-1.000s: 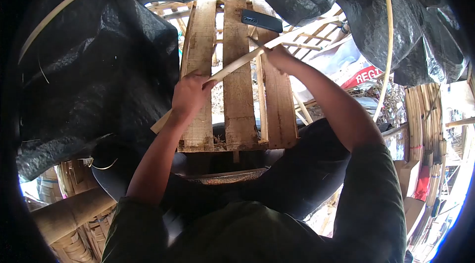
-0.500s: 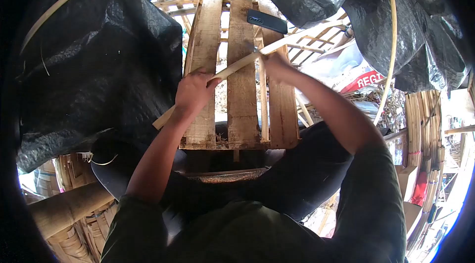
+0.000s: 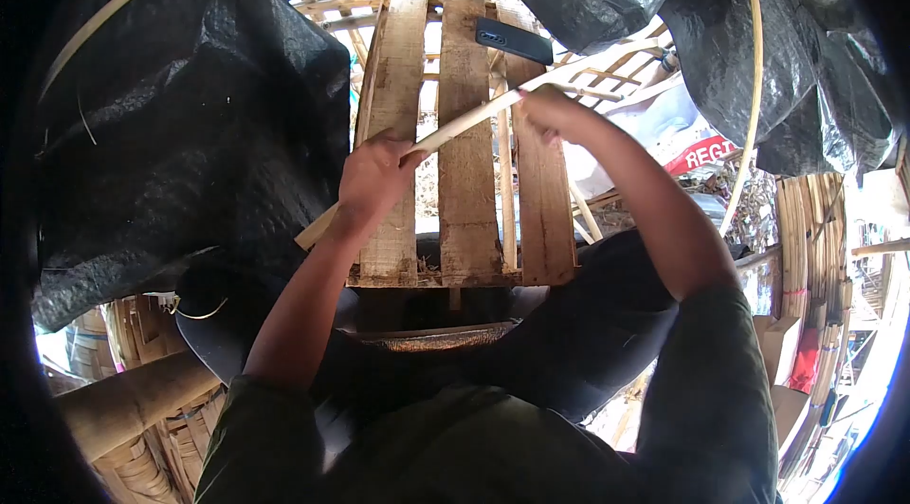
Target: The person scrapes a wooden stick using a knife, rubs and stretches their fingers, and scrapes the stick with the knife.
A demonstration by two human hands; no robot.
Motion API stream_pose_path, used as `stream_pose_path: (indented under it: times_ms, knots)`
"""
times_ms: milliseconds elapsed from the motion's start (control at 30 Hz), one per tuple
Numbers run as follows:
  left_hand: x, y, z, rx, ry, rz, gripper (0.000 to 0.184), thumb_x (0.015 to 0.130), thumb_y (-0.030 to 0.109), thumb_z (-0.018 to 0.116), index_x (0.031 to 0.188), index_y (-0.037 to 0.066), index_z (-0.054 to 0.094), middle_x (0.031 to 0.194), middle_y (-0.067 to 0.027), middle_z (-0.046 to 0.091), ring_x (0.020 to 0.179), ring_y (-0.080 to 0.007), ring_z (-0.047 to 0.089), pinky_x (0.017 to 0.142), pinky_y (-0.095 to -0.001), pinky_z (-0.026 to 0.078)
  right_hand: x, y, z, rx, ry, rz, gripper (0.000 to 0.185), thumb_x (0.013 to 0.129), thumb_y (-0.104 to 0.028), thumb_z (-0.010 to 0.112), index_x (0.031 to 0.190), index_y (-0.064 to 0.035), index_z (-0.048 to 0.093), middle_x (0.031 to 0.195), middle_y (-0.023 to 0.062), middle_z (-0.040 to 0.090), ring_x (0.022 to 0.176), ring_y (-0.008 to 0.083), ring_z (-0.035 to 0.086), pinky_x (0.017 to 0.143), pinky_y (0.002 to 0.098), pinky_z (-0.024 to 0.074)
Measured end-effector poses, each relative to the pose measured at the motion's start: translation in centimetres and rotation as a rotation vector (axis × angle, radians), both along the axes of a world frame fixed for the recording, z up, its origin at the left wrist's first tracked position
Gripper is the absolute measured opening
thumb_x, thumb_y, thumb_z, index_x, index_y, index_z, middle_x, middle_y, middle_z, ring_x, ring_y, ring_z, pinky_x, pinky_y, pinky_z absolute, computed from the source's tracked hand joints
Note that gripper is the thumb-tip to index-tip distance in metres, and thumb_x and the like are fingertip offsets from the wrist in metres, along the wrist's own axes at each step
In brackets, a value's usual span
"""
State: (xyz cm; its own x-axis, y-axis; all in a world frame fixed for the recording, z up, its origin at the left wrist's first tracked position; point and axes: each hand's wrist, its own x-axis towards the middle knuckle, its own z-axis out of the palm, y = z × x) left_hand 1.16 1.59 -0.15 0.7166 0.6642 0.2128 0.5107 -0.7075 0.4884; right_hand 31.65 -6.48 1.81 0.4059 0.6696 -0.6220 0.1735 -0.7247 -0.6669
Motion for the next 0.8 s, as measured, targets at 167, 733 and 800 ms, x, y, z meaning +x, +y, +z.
stream_pose_path:
  times_ms: [167,733,800]
  knots:
    - [0.0,0.0,-0.1,0.043,0.036,0.000,0.027,0.088,0.033,0.069,0.090,0.007,0.073,0.087,-0.0129,0.066,0.079,-0.0336,0.066,0.071,-0.0425,0.054,-5.8,-1.1,-1.0,0.002,-0.282,0.137,0.031,0.102,-0.026,0.041,0.101,0.0024,0.053,0.071,0.0114,0.055,0.053,0.0230,0.059,0.044,0.0393,0.0502]
    - [-0.2,-0.2,0.0,0.096,0.021,-0.019,0.026,0.086,0.032,0.072,0.094,0.007,0.074,0.087,-0.0126,0.066,0.078,-0.0330,0.067,0.069,-0.0410,0.054,-2.1,0.4,0.7,0.021,-0.278,-0.098,0.040,0.105,-0.037,0.041,0.098,0.0000,0.054,0.056,0.0021,0.044,0.043,0.0145,0.044,0.041,0.0351,0.0409]
    - [-0.1,-0.2,0.0,0.110,0.014,-0.019,0.026,0.085,0.032,0.072,0.093,0.007,0.074,0.087,-0.0123,0.066,0.077,-0.0330,0.067,0.068,-0.0408,0.054,-3.8,-0.5,0.2,-0.055,-0.288,0.144,0.033,0.105,-0.034,0.040,0.094,-0.0040,0.048,0.058,-0.0031,0.037,0.043,0.0113,0.033,0.037,0.0301,0.0304]
